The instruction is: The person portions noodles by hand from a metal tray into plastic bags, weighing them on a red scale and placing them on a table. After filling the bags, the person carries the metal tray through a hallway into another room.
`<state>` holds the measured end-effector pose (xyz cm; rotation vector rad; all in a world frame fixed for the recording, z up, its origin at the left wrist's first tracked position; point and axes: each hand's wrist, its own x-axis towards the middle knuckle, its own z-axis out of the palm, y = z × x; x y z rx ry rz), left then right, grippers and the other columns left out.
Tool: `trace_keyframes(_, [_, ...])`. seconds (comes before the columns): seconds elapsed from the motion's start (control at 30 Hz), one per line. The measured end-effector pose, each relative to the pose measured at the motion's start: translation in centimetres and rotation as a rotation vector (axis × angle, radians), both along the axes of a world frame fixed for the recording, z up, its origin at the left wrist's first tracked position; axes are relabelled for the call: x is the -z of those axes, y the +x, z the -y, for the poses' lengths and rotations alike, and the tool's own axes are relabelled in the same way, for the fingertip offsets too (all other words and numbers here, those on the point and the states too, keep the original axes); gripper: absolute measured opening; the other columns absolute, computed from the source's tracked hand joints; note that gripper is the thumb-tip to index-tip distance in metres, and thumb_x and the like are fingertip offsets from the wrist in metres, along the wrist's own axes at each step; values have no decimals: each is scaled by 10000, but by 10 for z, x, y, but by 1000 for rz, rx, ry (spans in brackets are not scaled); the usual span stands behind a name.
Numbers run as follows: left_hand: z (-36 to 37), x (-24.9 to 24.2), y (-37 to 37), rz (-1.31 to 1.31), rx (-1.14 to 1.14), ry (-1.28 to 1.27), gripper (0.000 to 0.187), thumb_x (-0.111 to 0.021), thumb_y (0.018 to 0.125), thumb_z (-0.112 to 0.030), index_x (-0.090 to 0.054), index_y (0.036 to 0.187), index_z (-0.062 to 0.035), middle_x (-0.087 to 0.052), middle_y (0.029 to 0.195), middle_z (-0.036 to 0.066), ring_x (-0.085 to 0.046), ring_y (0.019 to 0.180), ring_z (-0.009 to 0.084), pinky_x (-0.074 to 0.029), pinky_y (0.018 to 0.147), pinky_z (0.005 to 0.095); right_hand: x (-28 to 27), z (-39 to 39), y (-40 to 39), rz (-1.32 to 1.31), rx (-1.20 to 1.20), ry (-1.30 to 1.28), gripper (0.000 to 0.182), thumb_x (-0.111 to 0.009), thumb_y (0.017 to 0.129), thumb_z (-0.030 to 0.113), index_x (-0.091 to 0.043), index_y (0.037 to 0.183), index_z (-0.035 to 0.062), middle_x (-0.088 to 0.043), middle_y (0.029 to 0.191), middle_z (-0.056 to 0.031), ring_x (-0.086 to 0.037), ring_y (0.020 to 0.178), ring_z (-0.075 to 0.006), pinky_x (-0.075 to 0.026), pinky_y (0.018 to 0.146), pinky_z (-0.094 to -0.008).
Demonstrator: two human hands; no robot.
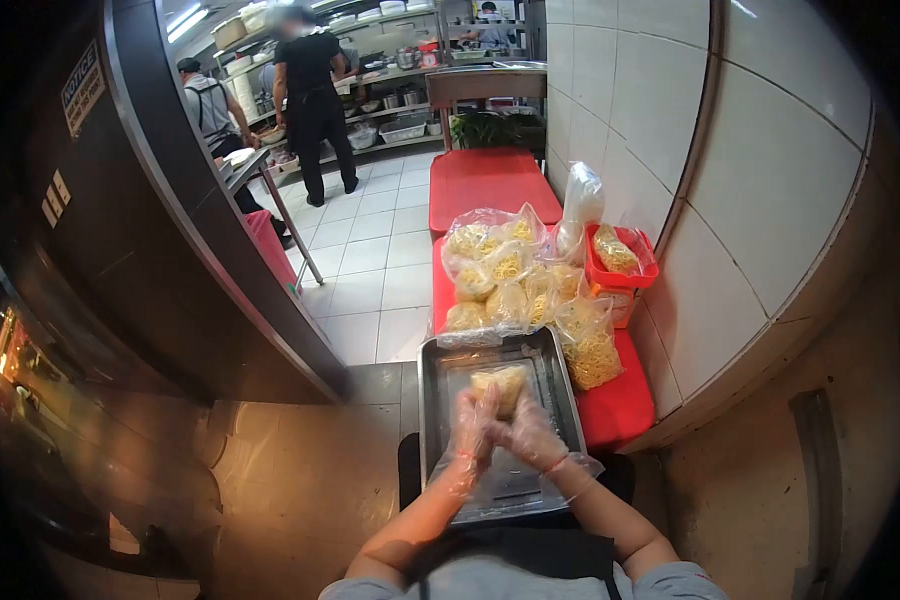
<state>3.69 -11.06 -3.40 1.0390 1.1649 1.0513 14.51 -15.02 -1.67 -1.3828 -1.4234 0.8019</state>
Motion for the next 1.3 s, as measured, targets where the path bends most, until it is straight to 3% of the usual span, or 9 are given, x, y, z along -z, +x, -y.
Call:
trace_keyframes(0.2, [-20,7,-27,-55,169,20,557,-562,916,-445,-434,1322,-86,-517,1257,104,-497,1158,223,-426,949,429,20,-4,35,-981,-402,-472,531,-690,784,202,-496,1247,25,-616,1121,-88,-634,961,-195,-535,825,-354])
trace_keyframes(0.33, [-24,19,-31,902,759,-403,708,-695,812,-410,-394,1354,-67,-510,1287,167,-497,1200,315,-377,1061,498,77,4,30,-1361,-648,-649,616,-686,760,208,-459,1293,0,-595,1176,-202,-642,990,-345,-539,856,-475])
trace_keyframes(0.5, [-34,25,-39,628,699,-191,704,-721,790,-245,-382,1374,-46,-580,1165,149,-572,1094,290,-467,975,428,71,11,22,-1457,-540,-697,643,-682,798,273,-431,1324,4,-564,1233,-187,-614,1065,-342,-519,899,-468])
trace_keyframes(0.73, [-36,27,-56,271,194,262,499,-660,799,1,-491,1269,-9,-587,1122,131,-585,1057,229,-476,938,355,16,-15,18,-539,-477,-444,769,-735,781,287,-359,1398,23,-578,1153,-94,-567,1053,-166,-468,901,-301])
trace_keyframes(0.83, [-63,63,-94,-190,-128,572,541,-685,794,-18,-470,1289,23,-563,1176,144,-576,1067,218,-470,945,349,52,-62,9,10,-137,-245,806,-716,776,327,-331,1412,15,-586,1131,-151,-575,1068,-257,-465,916,-368])
trace_keyframes(0.97, [-53,82,-110,-849,110,366,748,-654,837,-214,-267,1427,37,-400,1390,281,-434,1271,405,-367,1059,428,48,-114,-40,276,31,-316,779,-657,792,331,-311,1435,59,-511,1240,-268,-540,1113,-390,-447,945,-426])
trace_keyframes(1.03, [-42,85,-105,-739,186,445,668,-516,903,-168,-196,1450,44,-333,1435,305,-354,1331,412,-276,1111,419,76,-144,-64,559,152,-243,746,-635,806,358,-333,1432,87,-500,1236,-300,-532,1128,-407,-455,934,-450])
trace_keyframes(1.2, [-54,97,-108,-553,197,669,530,-460,908,-43,-305,1405,56,-409,1382,300,-429,1275,410,-342,1062,421,108,-152,-102,747,304,-145,579,-527,877,287,-390,1407,102,-326,1448,-243,-389,1271,-422,-379,1023,-486])
trace_keyframes(1.3, [-56,88,-101,-345,250,639,540,-403,905,3,-273,1427,52,-417,1381,283,-411,1300,380,-328,1061,394,80,-143,-105,478,280,-377,614,-516,890,324,-348,1432,91,-278,1491,-219,-344,1315,-423,-342,1058,-489])
